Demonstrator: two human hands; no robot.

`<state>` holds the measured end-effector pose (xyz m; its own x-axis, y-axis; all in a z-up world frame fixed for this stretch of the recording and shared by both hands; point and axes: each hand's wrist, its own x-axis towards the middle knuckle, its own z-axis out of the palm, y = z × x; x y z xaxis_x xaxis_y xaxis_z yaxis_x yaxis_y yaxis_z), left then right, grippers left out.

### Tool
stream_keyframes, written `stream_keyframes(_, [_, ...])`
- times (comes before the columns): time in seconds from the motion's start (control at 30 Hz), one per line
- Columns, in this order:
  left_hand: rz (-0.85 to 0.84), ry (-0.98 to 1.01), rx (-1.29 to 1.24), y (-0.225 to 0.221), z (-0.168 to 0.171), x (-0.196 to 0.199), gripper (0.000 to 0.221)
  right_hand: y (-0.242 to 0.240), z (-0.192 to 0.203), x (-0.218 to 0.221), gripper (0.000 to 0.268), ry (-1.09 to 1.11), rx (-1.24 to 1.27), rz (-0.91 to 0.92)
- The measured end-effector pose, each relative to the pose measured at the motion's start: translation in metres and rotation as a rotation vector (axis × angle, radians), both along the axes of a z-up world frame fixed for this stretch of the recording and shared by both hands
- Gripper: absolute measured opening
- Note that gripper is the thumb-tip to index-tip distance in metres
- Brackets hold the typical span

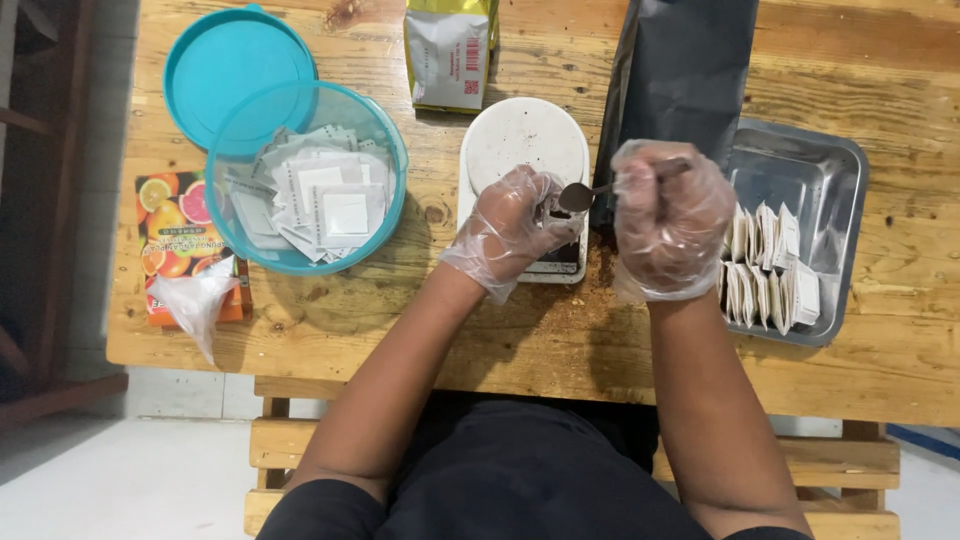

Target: Filling coffee drip bags with grounds using a spoon, weighing them on a scale, and organizing them in a tray.

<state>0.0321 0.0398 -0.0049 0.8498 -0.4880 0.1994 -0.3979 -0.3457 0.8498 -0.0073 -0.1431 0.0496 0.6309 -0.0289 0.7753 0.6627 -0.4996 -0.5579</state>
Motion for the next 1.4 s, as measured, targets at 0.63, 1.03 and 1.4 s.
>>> stream_keyframes(0.63, [-0.185,-0.179,-0.062,0.009,-0.005,-0.014,0.051,-0.057,-0.039,-0.079,0.031,0.403,0.062,-0.93])
stream_keyframes(1.03, [-0.183,0.108,-0.025,-0.005,0.029,-0.029,0.039,-0.007,-0.064,-0.09,0.011,0.473,0.511,-0.798])
stream_keyframes(1.4, [-0.24,0.116,0.019,0.0,0.036,-0.01,0.033,-0.004,-0.08,-0.081,0.046,1.026,0.037,-0.659])
